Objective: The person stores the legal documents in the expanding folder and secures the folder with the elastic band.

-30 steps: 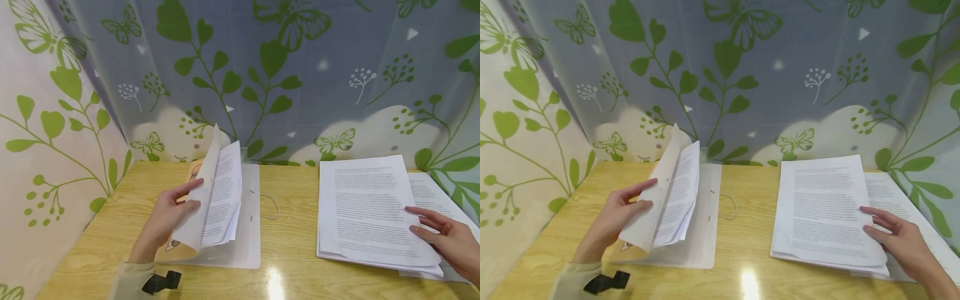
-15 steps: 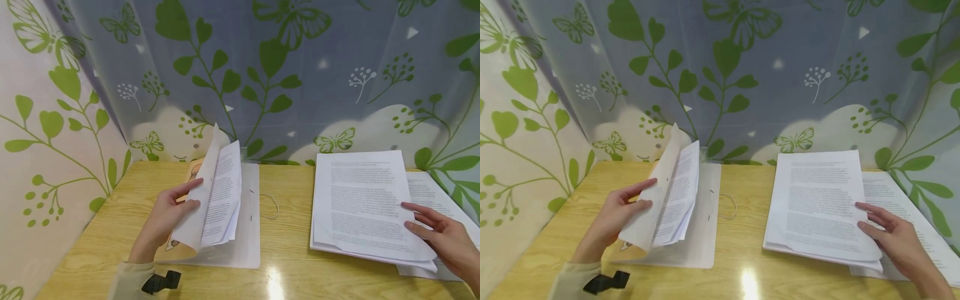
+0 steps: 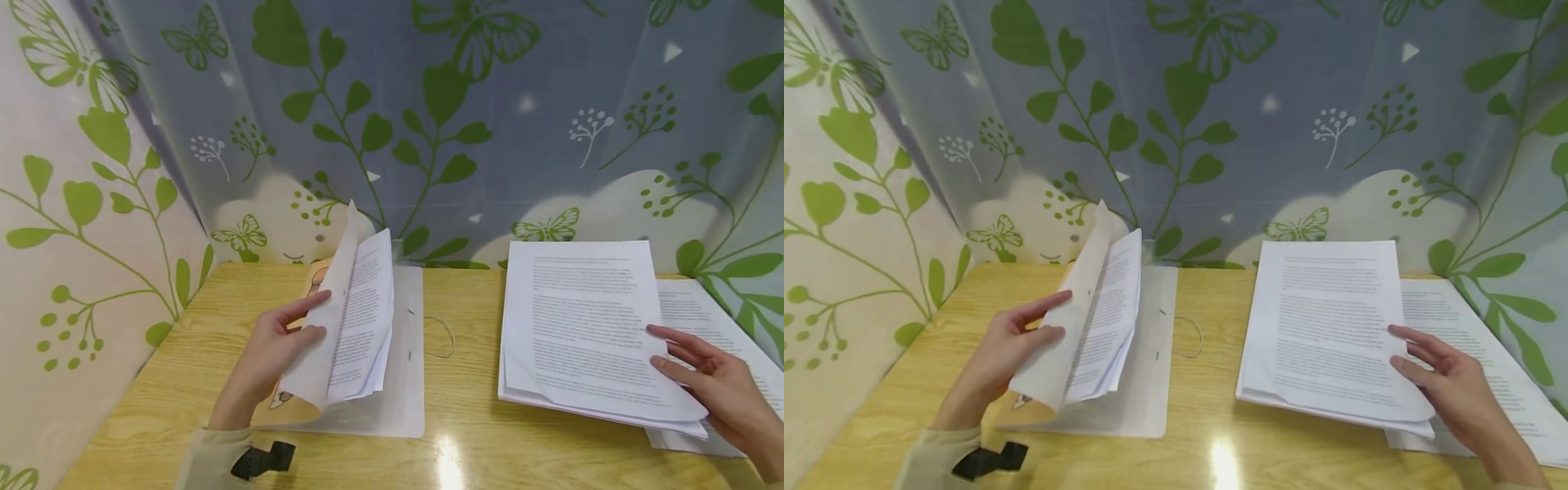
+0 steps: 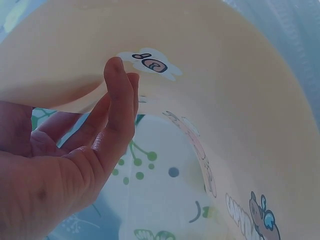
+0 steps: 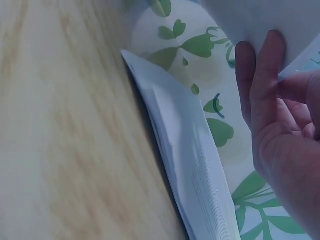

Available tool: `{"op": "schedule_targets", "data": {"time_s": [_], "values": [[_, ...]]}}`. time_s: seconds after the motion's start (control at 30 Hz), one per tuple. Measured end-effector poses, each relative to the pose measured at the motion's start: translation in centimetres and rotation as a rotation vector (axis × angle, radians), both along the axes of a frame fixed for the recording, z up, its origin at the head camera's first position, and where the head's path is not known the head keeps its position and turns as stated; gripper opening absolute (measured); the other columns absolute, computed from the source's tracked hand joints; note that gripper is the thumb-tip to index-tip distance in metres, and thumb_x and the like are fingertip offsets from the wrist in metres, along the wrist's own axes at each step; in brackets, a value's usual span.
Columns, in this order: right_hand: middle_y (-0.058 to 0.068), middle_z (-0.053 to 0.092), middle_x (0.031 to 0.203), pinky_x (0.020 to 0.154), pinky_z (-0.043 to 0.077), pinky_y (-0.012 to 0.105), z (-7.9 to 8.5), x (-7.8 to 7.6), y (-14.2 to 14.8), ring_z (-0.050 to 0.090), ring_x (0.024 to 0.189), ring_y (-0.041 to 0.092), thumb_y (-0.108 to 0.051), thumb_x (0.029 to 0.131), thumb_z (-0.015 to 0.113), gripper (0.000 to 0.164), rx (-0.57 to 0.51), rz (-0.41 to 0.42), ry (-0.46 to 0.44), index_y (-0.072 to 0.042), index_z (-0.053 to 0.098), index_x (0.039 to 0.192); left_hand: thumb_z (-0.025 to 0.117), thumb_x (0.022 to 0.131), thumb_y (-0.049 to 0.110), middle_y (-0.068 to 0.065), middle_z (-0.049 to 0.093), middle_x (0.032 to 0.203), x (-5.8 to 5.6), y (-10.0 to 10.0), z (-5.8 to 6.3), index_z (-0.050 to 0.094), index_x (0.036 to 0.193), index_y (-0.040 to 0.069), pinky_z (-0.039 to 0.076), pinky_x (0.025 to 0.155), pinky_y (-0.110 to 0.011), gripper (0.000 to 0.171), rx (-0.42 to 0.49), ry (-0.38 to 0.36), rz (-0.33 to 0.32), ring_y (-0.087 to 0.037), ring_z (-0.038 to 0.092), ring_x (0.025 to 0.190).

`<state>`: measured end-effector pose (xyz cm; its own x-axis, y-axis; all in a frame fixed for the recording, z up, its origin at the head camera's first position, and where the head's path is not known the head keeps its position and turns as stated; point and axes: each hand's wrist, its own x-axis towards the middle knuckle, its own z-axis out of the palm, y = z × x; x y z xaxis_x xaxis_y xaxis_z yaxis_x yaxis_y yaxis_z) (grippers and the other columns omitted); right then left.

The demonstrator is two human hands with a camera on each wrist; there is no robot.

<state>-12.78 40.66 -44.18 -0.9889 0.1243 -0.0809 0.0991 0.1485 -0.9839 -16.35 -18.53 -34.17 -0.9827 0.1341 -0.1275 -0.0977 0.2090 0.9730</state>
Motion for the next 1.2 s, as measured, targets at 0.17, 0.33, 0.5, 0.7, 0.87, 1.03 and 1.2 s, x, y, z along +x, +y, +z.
{"op": "schedule_targets", "data": {"time_s": [0.17,0.33,0.5,0.7,0.87,1.03,1.2], "values": [[-0.036,0.057,0.120,0.068,0.057,0.017,0.5,-0.3,-0.5,0.052,0.104,-0.014,-0.007,0.099,0.066,0.051,-0.052,0.032,0.007,-0.030,0.060,0.144,0.060,0.098,0.006,-0.017,0.047,0.155,0.0,0.0,-0.1,0.052,0.152,0.017,0.062,0.069,-0.032,0.056,0.004,0.003,0.000,-0.019,0.073,0.092],[-0.031,0.064,0.114,0.064,0.059,0.023,1.2,-0.6,-1.3,0.064,0.091,-0.004,-0.004,0.098,0.065,0.048,-0.108,0.058,0.014,-0.030,0.065,0.138,0.060,0.097,0.006,-0.015,0.046,0.156,0.0,0.0,-0.1,0.053,0.151,0.017,0.062,0.069,-0.032,0.055,0.001,0.006,0.005,-0.019,0.073,0.092],[-0.028,0.069,0.113,0.061,0.059,0.024,1.6,-0.6,-2.4,0.067,0.086,0.000,-0.001,0.098,0.064,0.047,-0.143,0.074,0.029,-0.031,0.068,0.134,0.061,0.097,0.005,-0.015,0.046,0.156,-0.1,0.0,-0.1,0.053,0.151,0.017,0.062,0.070,-0.032,0.055,0.007,0.001,0.007,-0.019,0.073,0.092],[-0.023,0.072,0.113,0.060,0.059,0.025,1.9,-0.8,-3.4,0.070,0.082,0.003,0.002,0.098,0.062,0.048,-0.171,0.110,0.048,-0.029,0.068,0.133,0.061,0.097,0.006,-0.017,0.048,0.154,0.0,0.0,-0.1,0.054,0.150,0.017,0.062,0.070,-0.031,0.054,-0.008,0.010,0.009,-0.020,0.073,0.092],[-0.027,0.070,0.112,0.061,0.059,0.025,1.7,-0.9,-3.8,0.068,0.084,0.001,-0.003,0.098,0.065,0.046,-0.127,0.104,0.019,-0.031,0.067,0.135,0.061,0.098,0.007,-0.018,0.050,0.152,0.0,0.0,0.0,0.054,0.150,0.017,0.062,0.070,-0.031,0.054,-0.024,0.018,0.008,-0.021,0.072,0.092],[-0.030,0.067,0.114,0.062,0.059,0.025,1.8,-0.9,-4.6,0.064,0.091,-0.003,-0.004,0.099,0.064,0.046,-0.104,0.108,0.006,-0.031,0.066,0.137,0.060,0.098,0.007,-0.017,0.048,0.154,-0.1,0.1,0.0,0.054,0.150,0.018,0.062,0.071,-0.031,0.054,-0.029,0.016,0.003,-0.021,0.072,0.094],[-0.033,0.065,0.114,0.064,0.058,0.023,1.8,-1.0,-5.2,0.062,0.093,-0.004,-0.007,0.099,0.065,0.046,-0.077,0.102,-0.008,-0.031,0.066,0.137,0.060,0.098,0.006,-0.016,0.047,0.155,-0.1,0.1,0.1,0.054,0.150,0.018,0.062,0.071,-0.032,0.054,-0.024,0.010,0.002,-0.021,0.072,0.094]]}}
